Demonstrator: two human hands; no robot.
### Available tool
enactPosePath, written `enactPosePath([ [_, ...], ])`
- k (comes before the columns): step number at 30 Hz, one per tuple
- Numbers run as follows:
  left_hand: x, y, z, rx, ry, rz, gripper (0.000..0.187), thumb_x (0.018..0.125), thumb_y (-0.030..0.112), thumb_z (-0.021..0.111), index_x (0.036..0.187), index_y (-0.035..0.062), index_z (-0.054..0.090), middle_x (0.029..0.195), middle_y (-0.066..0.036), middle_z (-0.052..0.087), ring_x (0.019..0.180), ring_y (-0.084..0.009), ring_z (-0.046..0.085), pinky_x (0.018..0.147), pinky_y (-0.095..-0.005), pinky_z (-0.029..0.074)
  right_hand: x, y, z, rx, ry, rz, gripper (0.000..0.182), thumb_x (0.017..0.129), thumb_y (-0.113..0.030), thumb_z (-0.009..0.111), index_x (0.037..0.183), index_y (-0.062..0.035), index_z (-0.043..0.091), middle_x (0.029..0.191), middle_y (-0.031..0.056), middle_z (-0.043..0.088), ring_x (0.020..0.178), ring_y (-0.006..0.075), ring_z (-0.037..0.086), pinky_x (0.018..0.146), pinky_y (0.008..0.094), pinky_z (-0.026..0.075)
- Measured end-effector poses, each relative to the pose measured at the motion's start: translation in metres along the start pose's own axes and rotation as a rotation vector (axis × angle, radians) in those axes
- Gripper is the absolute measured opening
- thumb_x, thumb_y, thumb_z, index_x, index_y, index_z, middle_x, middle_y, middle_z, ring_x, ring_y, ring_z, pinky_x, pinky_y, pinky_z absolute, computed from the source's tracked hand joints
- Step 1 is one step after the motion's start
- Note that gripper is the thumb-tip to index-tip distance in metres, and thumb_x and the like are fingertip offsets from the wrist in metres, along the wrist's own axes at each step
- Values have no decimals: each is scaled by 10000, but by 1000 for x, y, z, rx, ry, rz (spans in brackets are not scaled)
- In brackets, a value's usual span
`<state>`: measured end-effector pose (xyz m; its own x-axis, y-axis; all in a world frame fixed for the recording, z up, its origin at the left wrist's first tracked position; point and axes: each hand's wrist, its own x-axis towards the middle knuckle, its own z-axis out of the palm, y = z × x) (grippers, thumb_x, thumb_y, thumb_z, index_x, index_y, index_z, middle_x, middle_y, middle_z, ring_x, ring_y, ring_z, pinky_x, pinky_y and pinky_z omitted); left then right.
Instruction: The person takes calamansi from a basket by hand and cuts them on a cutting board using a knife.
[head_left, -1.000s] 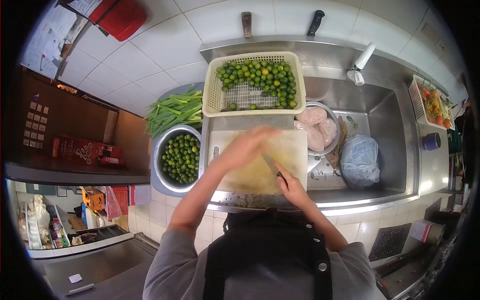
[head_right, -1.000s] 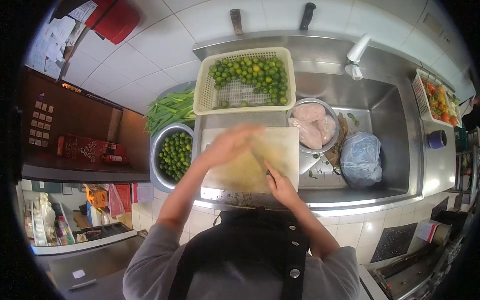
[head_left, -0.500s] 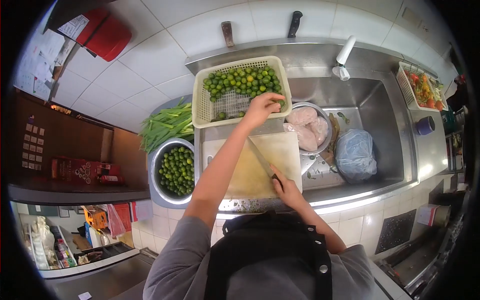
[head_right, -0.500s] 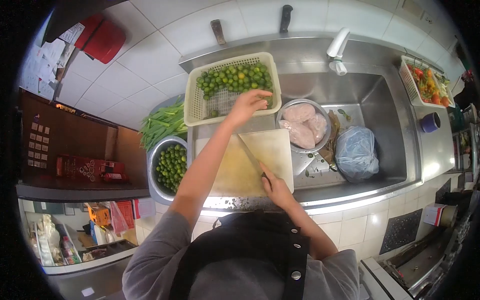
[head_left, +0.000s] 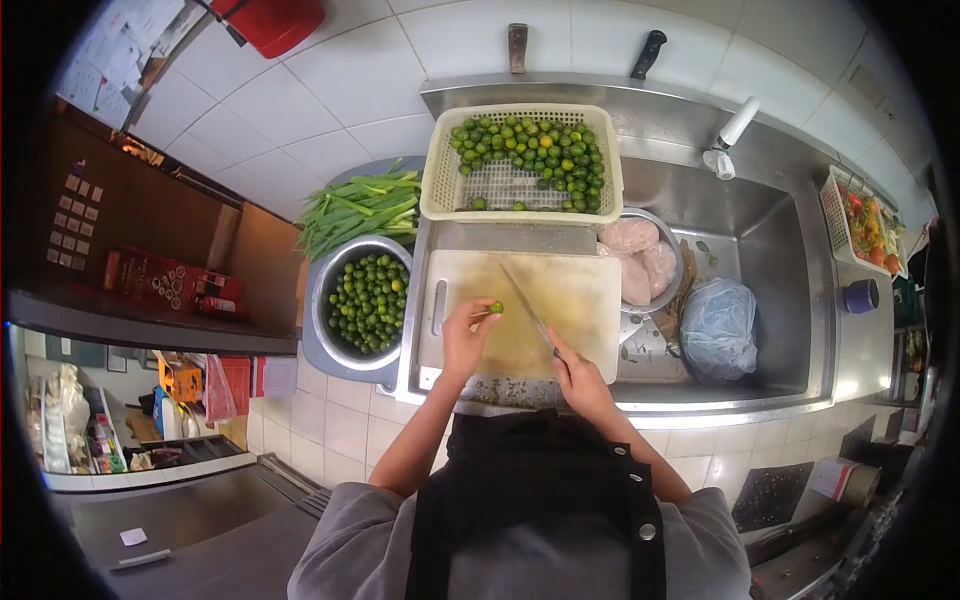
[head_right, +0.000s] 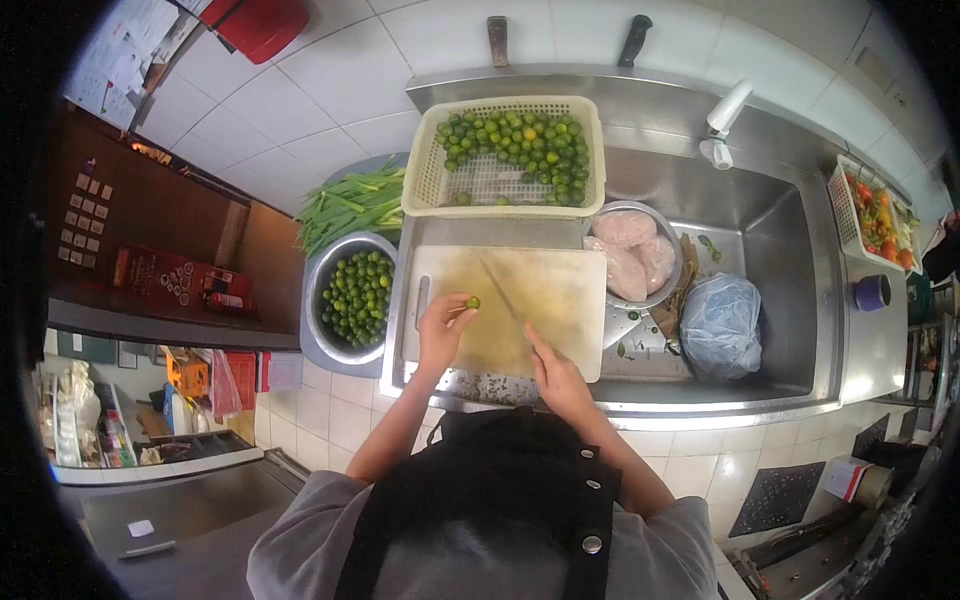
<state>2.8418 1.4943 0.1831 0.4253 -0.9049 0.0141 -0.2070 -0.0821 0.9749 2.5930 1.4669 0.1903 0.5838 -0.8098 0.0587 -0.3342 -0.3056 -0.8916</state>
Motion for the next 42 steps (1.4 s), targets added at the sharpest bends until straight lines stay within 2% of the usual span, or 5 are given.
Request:
enactPosePath([
  [11, -20, -31, 17, 222, 180, 129, 249, 820, -42, 783, 1064, 0, 749, 1026, -113, 690, 895, -207, 716, 804, -293, 589, -15, -17, 2, 25, -208, 112, 549, 1023, -112, 522, 1556, -110, 390, 1165, 331, 652, 1076, 497, 634, 917, 474, 514],
  [13, -20, -32, 18, 210, 179, 130, 241, 816, -40, 787, 1051, -1, 753, 1016, -112, 691, 895, -206, 716, 804, -292, 589, -18, -16, 2, 5, -156, 31, 572, 1019, -119, 514, 1572, -141, 367, 989, 326, 671, 909, 502, 649, 822, 535, 501],
  [23, -16, -35, 15, 298, 186, 155, 213, 795, -35, 801, 1002, -1, 767, 942, -107, 692, 834, -206, 703, 732, -294, 560, -11, -15, 3, -92, -257, 137, 564, 1021, -107, 514, 1567, -116, 373, 1058, 348, 658, 975, 491, 657, 867, 510, 506],
  [32, -17, -36, 15, 296, 191, 169, 229, 776, -31, 820, 996, 8, 766, 898, -98, 673, 819, -199, 694, 703, -293, 546, 25, 6, 33, -16, -146, -67, 581, 1024, -131, 515, 1580, -146, 347, 775, 325, 635, 704, 510, 636, 685, 581, 484],
  [42, 2, -6, -55, 488, 576, 276, 225, 820, -38, 733, 1027, 47, 713, 992, -106, 669, 1014, -321, 632, 905, -421, 501, 14, -5, -4, 119, -113, 29, 541, 1043, -124, 509, 1569, -143, 385, 1039, 272, 676, 873, 433, 671, 783, 403, 528],
])
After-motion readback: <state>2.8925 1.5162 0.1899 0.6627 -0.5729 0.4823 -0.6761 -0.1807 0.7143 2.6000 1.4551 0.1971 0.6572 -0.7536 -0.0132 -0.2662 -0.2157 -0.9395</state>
